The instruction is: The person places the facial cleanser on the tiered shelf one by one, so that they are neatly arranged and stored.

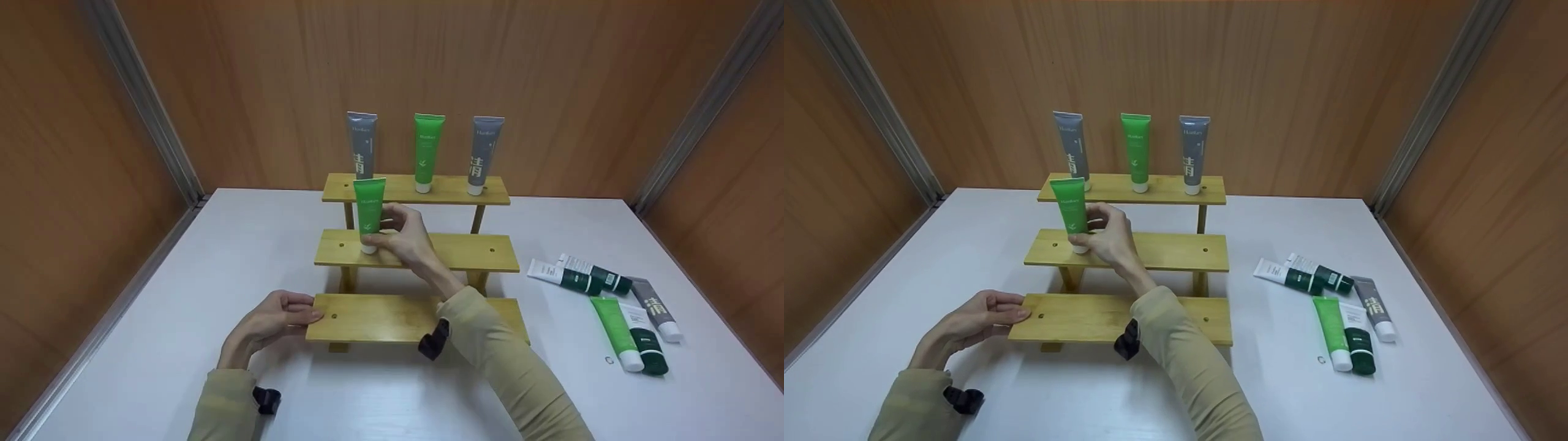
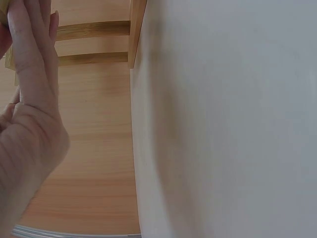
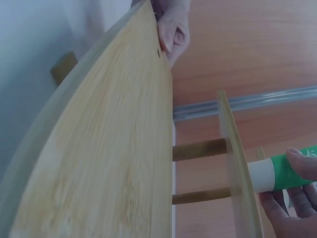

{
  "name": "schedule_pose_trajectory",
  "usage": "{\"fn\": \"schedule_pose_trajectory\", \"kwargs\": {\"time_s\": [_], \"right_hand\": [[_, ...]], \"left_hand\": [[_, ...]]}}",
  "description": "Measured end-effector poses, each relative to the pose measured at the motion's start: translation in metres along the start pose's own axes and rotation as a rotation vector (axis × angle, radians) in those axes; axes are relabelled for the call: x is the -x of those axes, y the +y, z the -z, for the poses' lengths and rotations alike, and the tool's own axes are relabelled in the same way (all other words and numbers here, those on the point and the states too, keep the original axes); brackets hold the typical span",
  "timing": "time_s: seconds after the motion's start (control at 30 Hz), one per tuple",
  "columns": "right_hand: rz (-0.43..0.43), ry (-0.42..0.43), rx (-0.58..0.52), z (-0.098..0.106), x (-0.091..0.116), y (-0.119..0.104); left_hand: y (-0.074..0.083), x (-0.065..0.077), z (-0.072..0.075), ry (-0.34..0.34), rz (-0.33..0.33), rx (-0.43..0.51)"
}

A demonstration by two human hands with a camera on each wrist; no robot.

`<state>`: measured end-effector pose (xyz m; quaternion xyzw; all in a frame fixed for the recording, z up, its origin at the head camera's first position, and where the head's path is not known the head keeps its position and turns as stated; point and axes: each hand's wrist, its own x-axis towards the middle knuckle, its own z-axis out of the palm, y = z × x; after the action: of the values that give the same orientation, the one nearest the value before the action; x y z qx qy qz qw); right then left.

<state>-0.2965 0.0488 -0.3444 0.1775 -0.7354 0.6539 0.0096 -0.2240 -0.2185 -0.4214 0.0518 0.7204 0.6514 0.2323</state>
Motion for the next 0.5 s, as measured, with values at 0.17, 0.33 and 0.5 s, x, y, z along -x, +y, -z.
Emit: {"fn": "schedule_pose_trajectory", "kwargs": {"time_s": [0.17,0.33,0.5], "right_hand": [[-0.007,-0.009,0.009,-0.007,-0.004,0.000],[-0.006,-0.002,0.023,-0.011,-0.007,0.001],[0.016,0.000,0.046,-0.012,-0.007,0.003]], "left_hand": [[0.000,0.000,0.001,-0.003,0.004,-0.005],[0.000,-0.001,0.000,0.013,0.007,-0.013],[0.000,-0.001,-0.001,0.002,0.006,-0.002]]}}
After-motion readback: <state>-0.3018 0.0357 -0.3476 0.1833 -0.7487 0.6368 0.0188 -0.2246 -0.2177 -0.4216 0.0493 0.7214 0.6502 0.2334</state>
